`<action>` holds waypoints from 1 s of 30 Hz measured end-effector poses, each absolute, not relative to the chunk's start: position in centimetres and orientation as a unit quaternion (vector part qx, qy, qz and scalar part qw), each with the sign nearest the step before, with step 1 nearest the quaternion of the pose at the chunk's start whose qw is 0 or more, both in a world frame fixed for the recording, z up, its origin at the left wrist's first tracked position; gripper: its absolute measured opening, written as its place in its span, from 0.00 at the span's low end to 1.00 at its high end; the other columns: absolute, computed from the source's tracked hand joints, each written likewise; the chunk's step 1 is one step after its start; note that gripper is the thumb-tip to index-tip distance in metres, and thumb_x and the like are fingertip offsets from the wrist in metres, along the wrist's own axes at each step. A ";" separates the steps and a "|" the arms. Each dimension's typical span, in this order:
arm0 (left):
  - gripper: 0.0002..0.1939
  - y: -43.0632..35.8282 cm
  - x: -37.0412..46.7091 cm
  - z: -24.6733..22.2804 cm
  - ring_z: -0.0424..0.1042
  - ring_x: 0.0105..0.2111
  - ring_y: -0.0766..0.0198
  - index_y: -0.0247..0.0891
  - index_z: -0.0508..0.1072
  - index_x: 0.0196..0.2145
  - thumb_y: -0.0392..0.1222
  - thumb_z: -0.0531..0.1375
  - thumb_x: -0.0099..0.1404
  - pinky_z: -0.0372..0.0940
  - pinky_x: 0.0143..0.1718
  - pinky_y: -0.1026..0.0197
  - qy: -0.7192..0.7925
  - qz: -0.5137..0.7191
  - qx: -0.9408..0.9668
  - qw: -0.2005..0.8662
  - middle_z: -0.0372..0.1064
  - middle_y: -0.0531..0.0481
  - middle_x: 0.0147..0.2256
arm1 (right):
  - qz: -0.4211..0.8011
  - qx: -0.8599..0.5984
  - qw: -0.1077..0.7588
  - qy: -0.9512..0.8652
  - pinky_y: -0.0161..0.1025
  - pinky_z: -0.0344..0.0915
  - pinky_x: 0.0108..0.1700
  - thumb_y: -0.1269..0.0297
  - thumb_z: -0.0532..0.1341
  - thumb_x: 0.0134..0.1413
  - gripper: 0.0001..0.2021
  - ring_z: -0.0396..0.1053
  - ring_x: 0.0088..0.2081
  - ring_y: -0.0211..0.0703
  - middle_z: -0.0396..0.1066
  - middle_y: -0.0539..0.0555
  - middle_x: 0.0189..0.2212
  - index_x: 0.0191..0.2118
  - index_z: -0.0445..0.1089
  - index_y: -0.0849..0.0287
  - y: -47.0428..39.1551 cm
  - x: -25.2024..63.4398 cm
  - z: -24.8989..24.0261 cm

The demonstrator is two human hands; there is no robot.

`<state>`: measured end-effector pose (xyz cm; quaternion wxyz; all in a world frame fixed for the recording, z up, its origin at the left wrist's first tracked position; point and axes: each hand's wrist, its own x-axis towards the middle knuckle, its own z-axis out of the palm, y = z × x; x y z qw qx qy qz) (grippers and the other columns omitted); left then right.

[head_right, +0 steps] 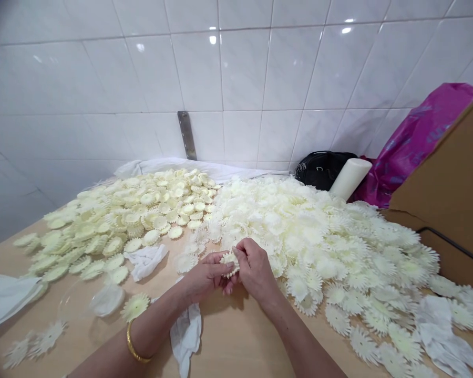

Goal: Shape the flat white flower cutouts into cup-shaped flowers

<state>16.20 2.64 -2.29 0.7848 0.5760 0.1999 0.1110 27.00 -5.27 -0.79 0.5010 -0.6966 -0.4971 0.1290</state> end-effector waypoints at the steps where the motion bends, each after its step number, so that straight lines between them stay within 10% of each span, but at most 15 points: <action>1: 0.15 2.7 16.2 -2.4 0.58 0.14 0.71 0.33 0.65 0.22 0.49 0.58 0.52 0.51 0.17 0.67 0.210 0.120 0.574 0.782 0.61 0.52 0.16 | 0.144 -0.692 0.507 -0.493 0.33 0.57 0.23 0.64 0.49 0.54 0.12 0.59 0.21 0.36 0.59 0.47 0.17 0.21 0.57 0.58 -5.4 27.1 -0.7; 8: 0.23 3.1 16.3 -2.7 0.49 0.11 0.75 0.35 0.61 0.19 0.60 0.53 0.52 0.41 0.13 0.68 0.259 0.167 0.565 0.765 0.54 0.56 0.13 | 0.203 -0.605 0.545 -0.544 0.37 0.63 0.33 0.59 0.59 0.46 0.12 0.66 0.31 0.40 0.67 0.51 0.29 0.37 0.66 0.59 -5.8 27.4 -0.2; 15: 0.36 2.6 16.5 -1.9 0.53 0.11 0.72 0.34 0.66 0.29 0.71 0.39 0.49 0.44 0.14 0.68 0.306 0.099 0.510 0.797 0.59 0.53 0.14 | 0.203 -0.623 0.561 -0.505 0.36 0.62 0.27 0.59 0.58 0.45 0.08 0.65 0.26 0.40 0.66 0.51 0.25 0.28 0.68 0.58 -5.6 27.0 -0.6; 30: 0.17 1.1 17.7 -1.3 0.48 0.13 0.76 0.36 0.60 0.24 0.54 0.52 0.57 0.40 0.14 0.69 0.193 0.184 0.584 0.767 0.52 0.58 0.13 | 0.067 -0.693 0.617 -0.366 0.31 0.52 0.23 0.60 0.52 0.52 0.13 0.52 0.20 0.34 0.53 0.44 0.16 0.21 0.54 0.58 -4.7 26.3 -0.6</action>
